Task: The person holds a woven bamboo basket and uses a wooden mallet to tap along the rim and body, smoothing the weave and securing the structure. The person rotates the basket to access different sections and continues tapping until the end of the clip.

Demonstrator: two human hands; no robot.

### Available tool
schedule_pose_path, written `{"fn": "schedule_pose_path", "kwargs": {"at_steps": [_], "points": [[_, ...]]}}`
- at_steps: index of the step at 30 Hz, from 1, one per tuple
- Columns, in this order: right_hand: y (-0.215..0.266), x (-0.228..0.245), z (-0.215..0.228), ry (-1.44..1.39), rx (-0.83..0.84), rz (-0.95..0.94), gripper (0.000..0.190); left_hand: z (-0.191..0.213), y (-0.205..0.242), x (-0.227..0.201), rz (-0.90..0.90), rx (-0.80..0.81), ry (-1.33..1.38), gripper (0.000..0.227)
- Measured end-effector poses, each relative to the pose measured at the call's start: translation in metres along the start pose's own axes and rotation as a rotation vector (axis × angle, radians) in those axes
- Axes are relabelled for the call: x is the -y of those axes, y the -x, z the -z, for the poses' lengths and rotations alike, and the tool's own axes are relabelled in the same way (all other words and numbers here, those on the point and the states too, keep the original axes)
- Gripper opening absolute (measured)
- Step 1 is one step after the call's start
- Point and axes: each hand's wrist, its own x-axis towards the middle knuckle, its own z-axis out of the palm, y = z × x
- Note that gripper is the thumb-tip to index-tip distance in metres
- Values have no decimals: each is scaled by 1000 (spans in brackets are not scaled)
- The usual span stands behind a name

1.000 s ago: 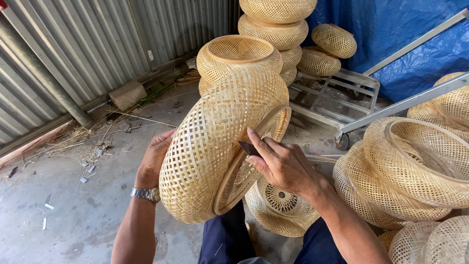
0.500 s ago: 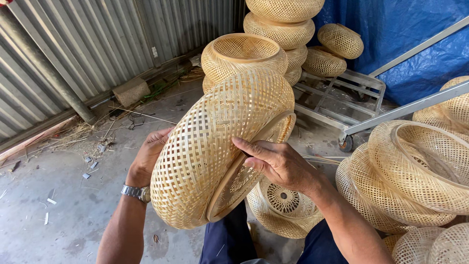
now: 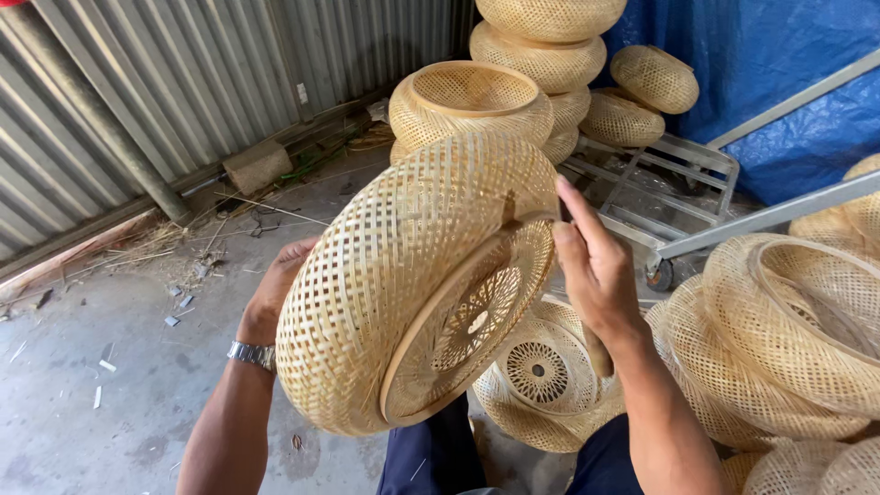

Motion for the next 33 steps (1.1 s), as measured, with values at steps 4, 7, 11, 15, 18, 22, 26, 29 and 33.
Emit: {"fn": "schedule_pose_path", "kwargs": {"at_steps": [4,7,11,15,18,22,26,29,33], "points": [[25,-3,-12,-241,158,-131,40,-10,3,-8,-12,-3,36,28],[50,6,-43,-219,335,-351,43,-8,-3,-12,8,-88,102,26],[62,19,-72,-273,462,-436,46,6,-15,-7,-17,-69,156,22],[61,30,-84,-310,374,-205,52,17,-25,-3,4,-44,240,17],[60,37,-88,-178,443,-280,62,16,-31,-3,23,-20,276,18],[60,47,-90,55,425,16,64,1,-30,-6,12,-86,172,22],[60,62,-86,193,435,230,67,-10,-31,-8,79,-16,305,24],[55,70,-86,194,559,168,75,-8,-31,-8,38,-35,197,24],[46,77,-86,243,558,195,78,0,-33,-4,-7,-113,128,21]]}}
